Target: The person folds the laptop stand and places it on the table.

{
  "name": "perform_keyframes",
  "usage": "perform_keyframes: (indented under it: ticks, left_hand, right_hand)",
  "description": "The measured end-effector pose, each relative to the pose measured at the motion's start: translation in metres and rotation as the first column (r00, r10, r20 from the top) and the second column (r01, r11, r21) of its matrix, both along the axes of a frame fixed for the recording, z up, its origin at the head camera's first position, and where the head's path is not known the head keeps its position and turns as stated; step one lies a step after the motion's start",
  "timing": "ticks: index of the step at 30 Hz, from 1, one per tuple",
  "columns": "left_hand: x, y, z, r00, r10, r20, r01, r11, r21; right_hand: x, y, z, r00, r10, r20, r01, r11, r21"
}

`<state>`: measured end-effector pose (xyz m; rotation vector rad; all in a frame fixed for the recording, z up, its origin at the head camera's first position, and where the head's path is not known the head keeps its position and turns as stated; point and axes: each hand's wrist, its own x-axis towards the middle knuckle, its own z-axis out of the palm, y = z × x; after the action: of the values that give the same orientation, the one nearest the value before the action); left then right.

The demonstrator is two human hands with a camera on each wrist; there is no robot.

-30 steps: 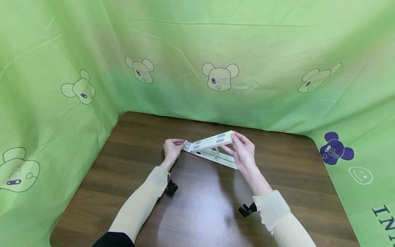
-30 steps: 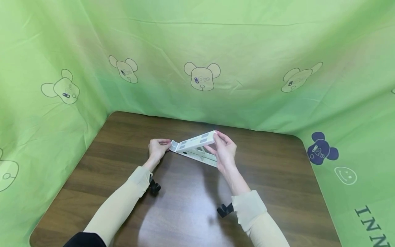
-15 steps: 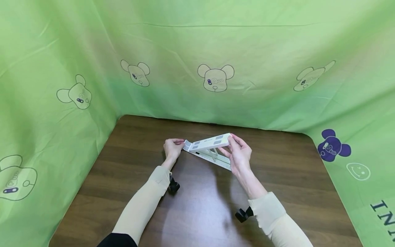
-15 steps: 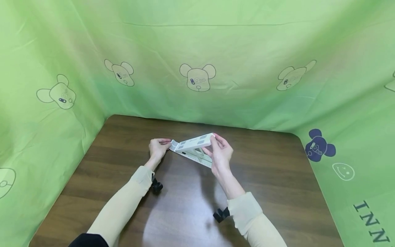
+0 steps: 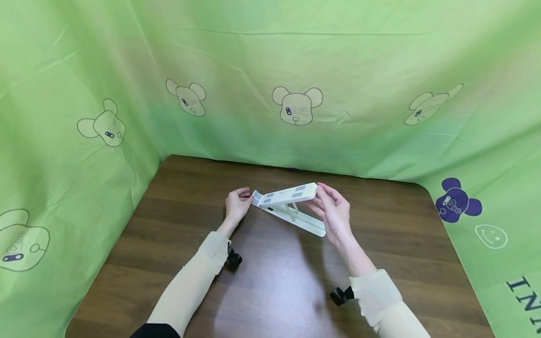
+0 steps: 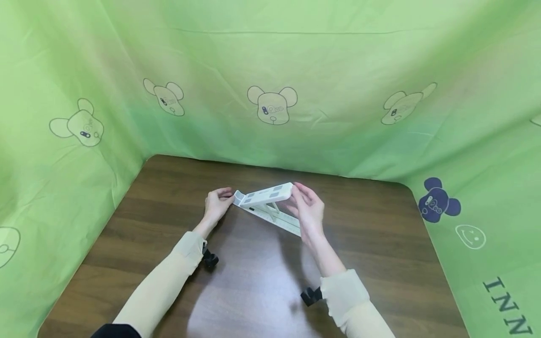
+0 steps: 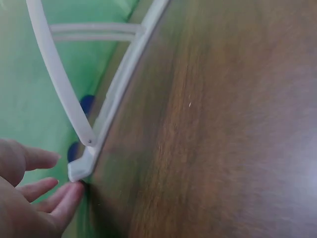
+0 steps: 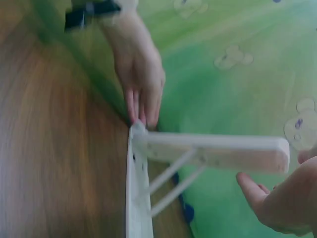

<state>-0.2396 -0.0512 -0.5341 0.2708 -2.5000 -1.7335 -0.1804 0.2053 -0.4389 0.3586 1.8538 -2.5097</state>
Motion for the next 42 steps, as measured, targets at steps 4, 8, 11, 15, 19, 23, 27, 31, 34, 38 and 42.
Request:
perform_keyframes:
  ticks: [4, 8, 11, 15, 19, 23, 27, 31, 34, 38, 42]
  left_hand:
    - [0.011, -0.004, 0.005, 0.998, -0.056, -0.005, 0.056, 0.996, 0.068]
    - [0.023, -0.005, 0.01, 0.997, -0.078, 0.03, 0.073, 0.989, 0.127]
    - [0.032, -0.003, 0.01, 0.994, -0.099, 0.056, 0.09, 0.985, 0.149]
    - [0.043, 0.002, 0.005, 0.985, -0.161, 0.056, 0.152, 0.977, 0.149]
    - [0.048, 0.006, -0.008, 0.965, -0.257, -0.05, 0.258, 0.966, 0.004]
    - [0.049, 0.006, -0.02, 0.953, -0.282, -0.114, 0.258, 0.948, -0.185]
    - [0.053, 0.006, -0.017, 0.947, -0.313, -0.069, 0.273, 0.901, -0.337]
    - [0.057, 0.01, -0.013, 0.936, -0.349, 0.041, 0.329, 0.829, -0.452]
    - [0.058, 0.014, -0.012, 0.934, -0.348, 0.08, 0.342, 0.805, -0.485]
    - [0.058, 0.017, -0.013, 0.939, -0.331, 0.097, 0.333, 0.797, -0.504]
    - [0.057, 0.019, -0.015, 0.939, -0.326, 0.107, 0.333, 0.791, -0.513]
  right_hand:
    - [-0.001, 0.02, -0.009, 0.999, 0.025, -0.03, -0.023, 0.998, 0.063]
    - [-0.002, 0.041, -0.025, 0.997, 0.063, -0.047, -0.052, 0.976, 0.209]
    - [-0.003, 0.055, -0.044, 0.989, 0.118, -0.09, -0.069, 0.902, 0.426]
    - [-0.009, 0.079, -0.084, 0.951, 0.261, -0.168, -0.053, 0.668, 0.742]
    - [-0.019, 0.102, -0.133, 0.889, 0.418, -0.187, -0.011, 0.428, 0.904]
    - [-0.018, 0.108, -0.149, 0.835, 0.524, -0.167, -0.019, 0.331, 0.944]
    - [-0.007, 0.097, -0.129, 0.829, 0.547, -0.119, -0.061, 0.3, 0.952]
    - [0.003, 0.089, -0.116, 0.833, 0.544, -0.104, -0.059, 0.273, 0.96]
    - [0.005, 0.089, -0.12, 0.835, 0.535, -0.131, -0.025, 0.276, 0.961]
    - [0.008, 0.089, -0.123, 0.835, 0.533, -0.135, -0.02, 0.275, 0.961]
    - [0.011, 0.088, -0.124, 0.833, 0.539, -0.125, -0.03, 0.27, 0.962]
